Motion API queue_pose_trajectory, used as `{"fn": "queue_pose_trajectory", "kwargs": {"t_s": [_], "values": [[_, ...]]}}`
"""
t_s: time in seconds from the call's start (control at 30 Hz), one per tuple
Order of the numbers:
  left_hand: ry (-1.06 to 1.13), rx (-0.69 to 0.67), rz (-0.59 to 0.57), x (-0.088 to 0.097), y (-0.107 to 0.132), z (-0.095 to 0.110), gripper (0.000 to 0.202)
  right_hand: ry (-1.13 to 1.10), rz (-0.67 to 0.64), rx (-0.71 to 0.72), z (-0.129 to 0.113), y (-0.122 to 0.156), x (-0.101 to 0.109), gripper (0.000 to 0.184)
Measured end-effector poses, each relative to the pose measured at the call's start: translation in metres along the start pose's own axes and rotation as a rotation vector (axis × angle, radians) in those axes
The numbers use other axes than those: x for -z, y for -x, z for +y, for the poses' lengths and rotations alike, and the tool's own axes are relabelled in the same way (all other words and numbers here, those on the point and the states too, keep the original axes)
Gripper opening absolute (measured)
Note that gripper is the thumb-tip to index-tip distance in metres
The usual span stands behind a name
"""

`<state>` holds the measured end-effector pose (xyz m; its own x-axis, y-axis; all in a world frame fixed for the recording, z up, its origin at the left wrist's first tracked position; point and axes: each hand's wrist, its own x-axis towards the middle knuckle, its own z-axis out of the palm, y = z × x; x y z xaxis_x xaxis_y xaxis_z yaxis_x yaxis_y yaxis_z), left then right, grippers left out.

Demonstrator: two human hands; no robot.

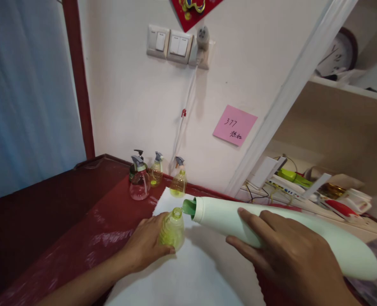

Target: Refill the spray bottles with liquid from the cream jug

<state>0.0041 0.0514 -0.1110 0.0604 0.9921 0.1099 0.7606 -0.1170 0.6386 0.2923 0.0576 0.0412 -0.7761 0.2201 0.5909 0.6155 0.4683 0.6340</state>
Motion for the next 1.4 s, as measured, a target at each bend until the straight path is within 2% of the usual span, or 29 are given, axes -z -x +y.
{"fn": "queue_pose_trajectory", "kwargs": {"t_s": [0.5, 0.9, 1.17, 1.4], "values": [[-0.042, 0.018, -0.006, -0.0009, -0.0005, -0.0008, 0.073, -0.001, -0.014, 0.003, 0.0015, 0.0019, 0.0015, 0.047], [-0.028, 0.009, -0.002, -0.0004, -0.0015, -0.0002, 0.062, 0.01, -0.006, 0.006, 0.0017, 0.0048, 0.0028, 0.049], [-0.022, 0.021, -0.024, 0.0038, 0.0006, 0.0033, 0.068, 0.018, -0.01, 0.011, 0.0032, 0.0035, 0.0036, 0.046], [-0.025, 0.016, -0.013, 0.0, -0.0012, 0.0003, 0.071, 0.038, -0.009, 0.006, 0.0031, 0.0047, 0.0044, 0.046]]}}
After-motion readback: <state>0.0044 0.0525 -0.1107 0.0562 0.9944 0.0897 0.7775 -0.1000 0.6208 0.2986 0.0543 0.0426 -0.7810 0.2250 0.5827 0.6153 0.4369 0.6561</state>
